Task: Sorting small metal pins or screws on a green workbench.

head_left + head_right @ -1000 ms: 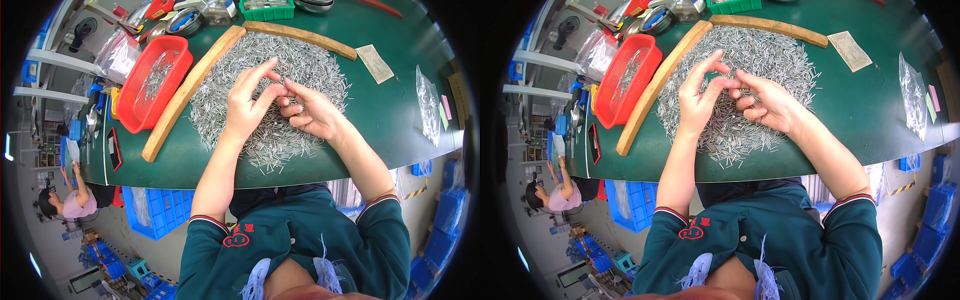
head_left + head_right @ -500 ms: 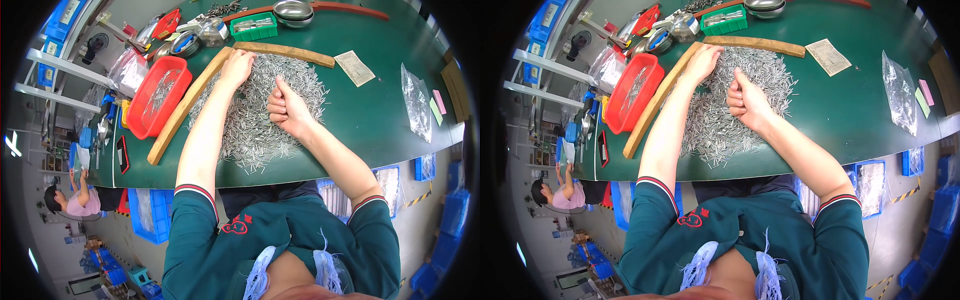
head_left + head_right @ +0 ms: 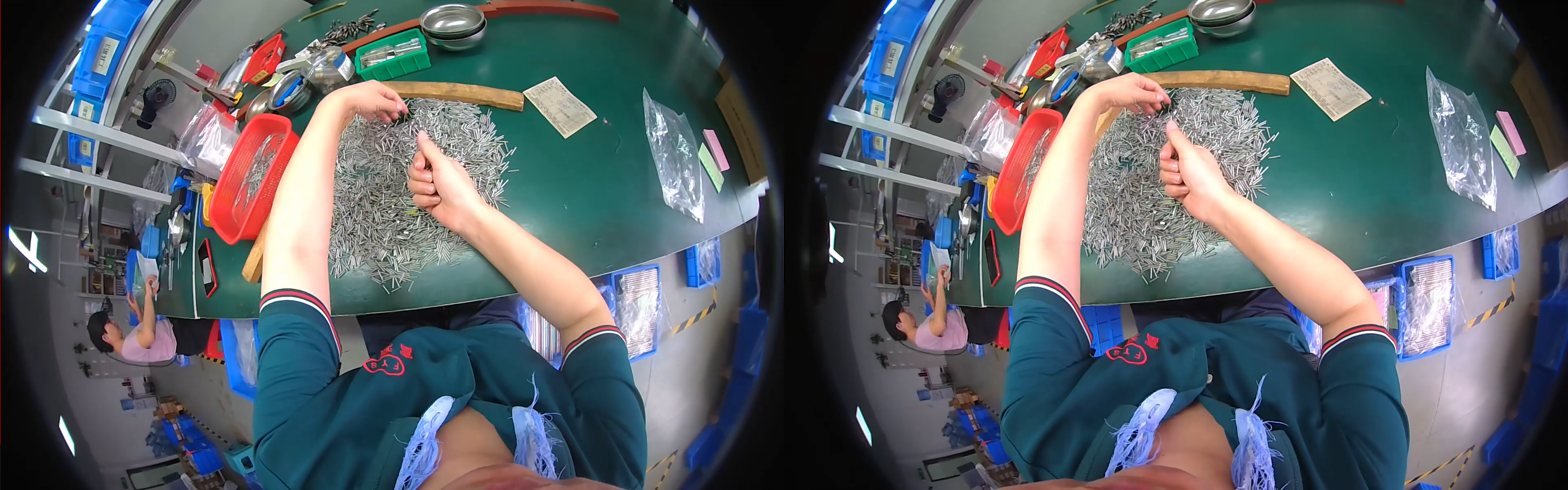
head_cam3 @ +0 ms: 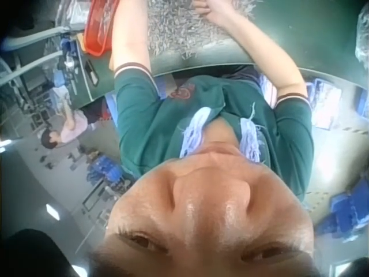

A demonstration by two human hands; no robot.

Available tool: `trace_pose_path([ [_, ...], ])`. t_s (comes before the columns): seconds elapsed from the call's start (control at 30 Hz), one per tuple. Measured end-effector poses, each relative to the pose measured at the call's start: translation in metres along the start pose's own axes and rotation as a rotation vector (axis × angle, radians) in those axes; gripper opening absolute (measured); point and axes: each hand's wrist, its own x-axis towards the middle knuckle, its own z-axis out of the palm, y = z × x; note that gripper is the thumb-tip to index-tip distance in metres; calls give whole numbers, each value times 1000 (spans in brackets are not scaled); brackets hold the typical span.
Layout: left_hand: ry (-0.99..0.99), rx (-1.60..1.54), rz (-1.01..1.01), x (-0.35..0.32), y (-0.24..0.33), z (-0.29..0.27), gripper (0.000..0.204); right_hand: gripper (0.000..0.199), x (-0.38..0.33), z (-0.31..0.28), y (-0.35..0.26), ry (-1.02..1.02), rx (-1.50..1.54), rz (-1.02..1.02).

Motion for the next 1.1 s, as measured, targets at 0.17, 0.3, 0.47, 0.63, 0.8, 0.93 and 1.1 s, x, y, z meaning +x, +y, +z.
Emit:
trace_pose_path([
  [0.17,707,540,-17,29,-6,41,42,38,0,4,3,34,-13,-47],
  [0.3,788,560,-65,26,29,68,55,39,-4,7,0,106,21,-358],
  [0.47,838,597,-77,24,61,85,69,39,-4,9,-13,199,43,-501],
  [0.63,546,624,-248,36,87,89,69,39,-1,7,-20,232,80,-663],
  [0.8,626,658,-147,53,81,99,49,41,1,0,-36,310,112,-775],
  [0.93,600,670,55,49,61,92,35,44,1,0,-43,345,145,-817],
  [1.1,469,497,196,23,19,57,31,41,4,-5,-41,305,163,-736],
])
